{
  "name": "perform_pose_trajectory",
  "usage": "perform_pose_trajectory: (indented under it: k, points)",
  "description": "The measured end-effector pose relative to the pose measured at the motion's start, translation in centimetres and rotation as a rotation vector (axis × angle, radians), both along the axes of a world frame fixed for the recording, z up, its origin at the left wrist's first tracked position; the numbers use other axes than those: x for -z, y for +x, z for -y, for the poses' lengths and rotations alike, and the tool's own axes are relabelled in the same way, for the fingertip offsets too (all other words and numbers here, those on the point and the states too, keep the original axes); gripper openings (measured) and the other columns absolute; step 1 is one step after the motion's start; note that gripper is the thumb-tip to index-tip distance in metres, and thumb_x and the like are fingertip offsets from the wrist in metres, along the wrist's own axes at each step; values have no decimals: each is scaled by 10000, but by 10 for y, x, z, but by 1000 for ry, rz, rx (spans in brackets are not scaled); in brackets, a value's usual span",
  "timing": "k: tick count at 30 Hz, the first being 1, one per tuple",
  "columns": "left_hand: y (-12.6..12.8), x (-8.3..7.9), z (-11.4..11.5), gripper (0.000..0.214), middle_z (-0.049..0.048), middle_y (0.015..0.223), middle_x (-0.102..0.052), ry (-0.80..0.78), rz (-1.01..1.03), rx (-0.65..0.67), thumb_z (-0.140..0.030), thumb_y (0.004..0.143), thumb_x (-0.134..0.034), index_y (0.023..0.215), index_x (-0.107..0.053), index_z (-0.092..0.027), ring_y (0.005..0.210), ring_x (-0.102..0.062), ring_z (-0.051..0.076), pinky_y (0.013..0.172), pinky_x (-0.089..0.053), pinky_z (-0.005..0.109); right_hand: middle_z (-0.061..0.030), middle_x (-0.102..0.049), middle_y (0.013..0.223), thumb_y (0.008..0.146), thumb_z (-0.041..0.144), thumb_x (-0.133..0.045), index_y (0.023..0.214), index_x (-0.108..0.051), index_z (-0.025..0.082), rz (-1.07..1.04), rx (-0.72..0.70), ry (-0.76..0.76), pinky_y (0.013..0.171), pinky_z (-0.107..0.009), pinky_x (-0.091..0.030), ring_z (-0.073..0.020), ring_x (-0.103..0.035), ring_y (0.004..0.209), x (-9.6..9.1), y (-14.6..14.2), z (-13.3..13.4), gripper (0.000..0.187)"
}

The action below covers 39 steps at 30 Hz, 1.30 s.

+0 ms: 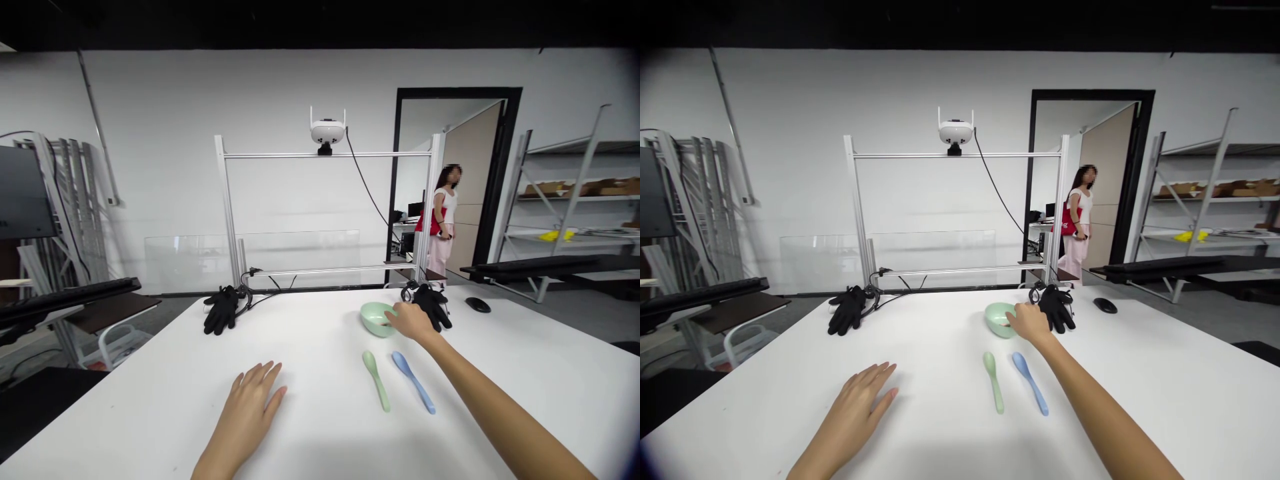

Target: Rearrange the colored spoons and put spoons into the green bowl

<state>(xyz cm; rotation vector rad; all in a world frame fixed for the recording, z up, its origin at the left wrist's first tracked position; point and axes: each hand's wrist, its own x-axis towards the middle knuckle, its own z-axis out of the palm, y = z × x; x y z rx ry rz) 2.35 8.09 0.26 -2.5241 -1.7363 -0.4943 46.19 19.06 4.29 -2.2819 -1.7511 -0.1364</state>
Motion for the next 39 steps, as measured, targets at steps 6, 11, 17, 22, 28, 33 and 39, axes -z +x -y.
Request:
perform_pose_trajectory:
  k: [6, 11, 17, 22, 28, 33, 39]
  points:
    - [1, -1, -3, 563, 78, 1539, -555, 7, 4, -5, -503, 1032, -365, 1493, -543, -235, 1455, -458, 334, 1193, -359, 572, -190, -683, 1274, 984, 498, -422, 1262, -688, 144, 22, -94, 151, 862, -397, -495, -349, -618, 1170, -2, -6, 58, 522]
    - [2, -2, -4, 575, 78, 1554, -539, -4, 9, -2, -515, 1031, -355, 1500, -534, -237, 1469, -438, 330, 1202, -342, 564, -147, -701, 1260, 998, 473, -406, 1267, -695, 185, -14, -200, 216, 919, -376, -494, -306, -637, 1176, 10, -14, 92, 489]
    - [5, -5, -1, 579, 74, 1566, -523, -10, -10, -8, -515, 1031, -348, 1510, -521, -238, 1479, -422, 326, 1204, -336, 557, -173, -596, 1446, 989, 504, -411, 1393, -629, 171, -27, -160, 209, 1064, -479, -447, -342, -516, 1366, 36, -18, 114, 567]
    - [6, -7, 0, 588, 98, 1567, -519, -1, -6, 0, -502, 1035, -341, 1511, -520, -207, 1476, -425, 338, 1199, -339, 573, -154, -546, 1512, 989, 515, -398, 1395, -630, 185, -40, -128, 170, 1125, -484, -415, -336, -456, 1428, 53, -22, 130, 573]
    - [7, -5, -1, 565, 92, 1548, -544, 30, 23, 17, -506, 1028, -372, 1497, -536, -236, 1468, -437, 344, 1189, -351, 589, -110, -548, 1518, 981, 520, -409, 1370, -645, 255, -67, -130, 176, 1120, -503, -427, -335, -447, 1437, 67, -23, 141, 526]
    - [9, -6, 0, 563, 87, 1554, -538, 28, 8, 13, -504, 1036, -361, 1501, -530, -236, 1473, -430, 336, 1193, -351, 577, -118, -565, 1499, 982, 512, -407, 1356, -656, 255, -61, -146, 202, 1109, -500, -439, -336, -471, 1418, 70, -22, 143, 517]
    - [9, -10, 2, 570, 82, 1559, -533, 17, -12, 2, -511, 1037, -353, 1507, -523, -238, 1473, -431, 330, 1195, -350, 568, -120, -570, 1493, 989, 518, -386, 1363, -654, 232, -54, -151, 189, 1101, -496, -439, -339, -471, 1414, 63, -24, 143, 542]
